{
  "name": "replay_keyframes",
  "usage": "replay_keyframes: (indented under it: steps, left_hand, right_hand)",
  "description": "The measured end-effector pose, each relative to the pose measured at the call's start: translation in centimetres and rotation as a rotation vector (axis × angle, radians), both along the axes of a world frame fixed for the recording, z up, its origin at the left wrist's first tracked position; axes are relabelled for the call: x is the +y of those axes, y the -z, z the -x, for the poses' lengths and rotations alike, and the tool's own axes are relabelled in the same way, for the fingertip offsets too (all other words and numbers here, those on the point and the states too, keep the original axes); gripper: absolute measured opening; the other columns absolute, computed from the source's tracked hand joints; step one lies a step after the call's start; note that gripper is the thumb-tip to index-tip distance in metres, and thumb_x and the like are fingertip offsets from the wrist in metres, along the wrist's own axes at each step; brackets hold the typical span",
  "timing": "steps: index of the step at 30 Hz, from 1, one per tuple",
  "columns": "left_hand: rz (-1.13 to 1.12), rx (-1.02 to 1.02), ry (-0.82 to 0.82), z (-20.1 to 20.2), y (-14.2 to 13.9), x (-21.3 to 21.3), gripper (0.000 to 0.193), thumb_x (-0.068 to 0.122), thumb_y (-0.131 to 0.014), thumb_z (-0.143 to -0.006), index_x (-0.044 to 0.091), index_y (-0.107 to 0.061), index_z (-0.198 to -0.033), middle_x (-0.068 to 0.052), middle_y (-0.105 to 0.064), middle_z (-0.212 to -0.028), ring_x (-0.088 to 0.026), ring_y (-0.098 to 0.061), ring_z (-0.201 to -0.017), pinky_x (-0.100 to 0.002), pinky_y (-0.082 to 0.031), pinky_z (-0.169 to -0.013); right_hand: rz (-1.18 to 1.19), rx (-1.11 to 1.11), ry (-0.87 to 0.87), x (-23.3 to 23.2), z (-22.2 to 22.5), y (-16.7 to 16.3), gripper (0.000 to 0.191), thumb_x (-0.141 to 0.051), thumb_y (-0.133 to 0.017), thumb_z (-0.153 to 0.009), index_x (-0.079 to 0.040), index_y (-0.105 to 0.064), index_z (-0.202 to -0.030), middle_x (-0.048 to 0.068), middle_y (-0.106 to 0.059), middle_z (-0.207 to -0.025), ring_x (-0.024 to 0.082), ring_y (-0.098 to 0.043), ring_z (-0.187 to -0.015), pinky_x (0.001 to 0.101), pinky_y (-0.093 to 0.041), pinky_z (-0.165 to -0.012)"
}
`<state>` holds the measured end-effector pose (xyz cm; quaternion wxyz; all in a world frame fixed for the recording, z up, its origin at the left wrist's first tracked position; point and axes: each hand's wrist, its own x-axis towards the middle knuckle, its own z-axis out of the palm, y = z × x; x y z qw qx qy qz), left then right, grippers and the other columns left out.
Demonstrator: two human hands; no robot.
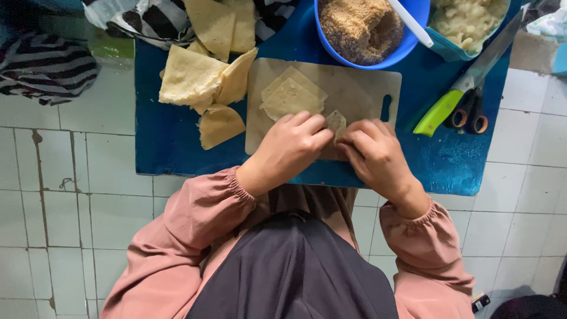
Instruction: The person sits on the floor at a low table and stacks thin square crackers on a cutting board, folding and layering them one at a time. They occasionally use a spoon to scoop brown powder from a blue bowl and sprinkle it over the crackers before adding more layers.
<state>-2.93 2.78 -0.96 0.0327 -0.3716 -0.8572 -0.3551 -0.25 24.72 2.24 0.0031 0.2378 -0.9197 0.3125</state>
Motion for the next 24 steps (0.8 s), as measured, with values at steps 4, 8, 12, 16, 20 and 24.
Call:
replay_keyframes:
  steps: [4,8,12,16,20,24]
  left_hand:
    - [0.012,-0.009,-0.028,0.1,0.0,0.0,0.013,0.013,-0.071,-0.079,0.01,-0.064,-0.089,-0.007,-0.058,-0.093,-0.027,-0.06,-0.092,-0.04,-0.051,-0.078]
    - [0.026,-0.056,-0.097,0.2,0.2,1.0,0.01,0.012,-0.071,-0.079,0.009,-0.064,-0.086,-0.009,-0.06,-0.092,-0.029,-0.062,-0.091,-0.041,-0.051,-0.077]
    - [0.113,-0.13,-0.146,0.3,-0.2,1.9,0.01,0.011,-0.071,-0.077,0.007,-0.066,-0.084,-0.011,-0.064,-0.089,-0.032,-0.064,-0.089,-0.044,-0.052,-0.076]
    - [0.113,-0.149,-0.169,0.7,-0.9,2.1,0.013,0.012,-0.071,-0.075,0.007,-0.066,-0.085,-0.013,-0.065,-0.089,-0.034,-0.065,-0.089,-0.046,-0.051,-0.075]
    - [0.076,-0.229,-0.207,0.9,-1.7,1.4,0.026,0.013,-0.073,-0.077,0.002,-0.059,-0.096,-0.015,-0.063,-0.093,-0.037,-0.063,-0.09,-0.047,-0.05,-0.074]
    - [-0.233,-0.156,-0.155,0.0,-2.0,0.5,0.033,0.006,-0.07,-0.083,0.008,-0.055,-0.112,-0.01,-0.062,-0.104,-0.034,-0.062,-0.1,-0.043,-0.05,-0.087]
  right_hand:
    - [0.01,-0.049,-0.018,0.2,0.6,-0.2,0.02,-0.005,-0.079,-0.08,-0.004,-0.067,-0.096,0.012,-0.066,-0.101,0.035,-0.062,-0.096,0.0443,-0.048,-0.084]
    - [0.049,-0.167,0.037,0.2,1.0,-0.1,0.015,-0.002,-0.077,-0.086,-0.004,-0.068,-0.098,0.011,-0.065,-0.101,0.034,-0.062,-0.098,0.0426,-0.05,-0.086]
    - [0.039,-0.115,0.052,0.0,1.0,-0.3,0.017,-0.002,-0.076,-0.087,-0.004,-0.065,-0.099,0.012,-0.064,-0.103,0.035,-0.062,-0.101,0.0425,-0.05,-0.088]
    - [-0.084,0.004,0.003,-0.4,0.8,-0.8,0.021,-0.008,-0.08,-0.083,-0.006,-0.067,-0.099,0.01,-0.065,-0.102,0.034,-0.062,-0.098,0.0443,-0.046,-0.083]
    - [-0.094,-0.072,-0.012,-0.2,0.8,-0.8,0.022,-0.012,-0.079,-0.084,-0.008,-0.066,-0.101,0.009,-0.064,-0.105,0.034,-0.06,-0.102,0.0436,-0.045,-0.086]
    - [-0.131,-0.13,-0.045,0.3,1.5,-0.3,0.021,-0.016,-0.077,-0.087,-0.006,-0.065,-0.101,0.011,-0.062,-0.106,0.035,-0.059,-0.101,0.0444,-0.044,-0.087]
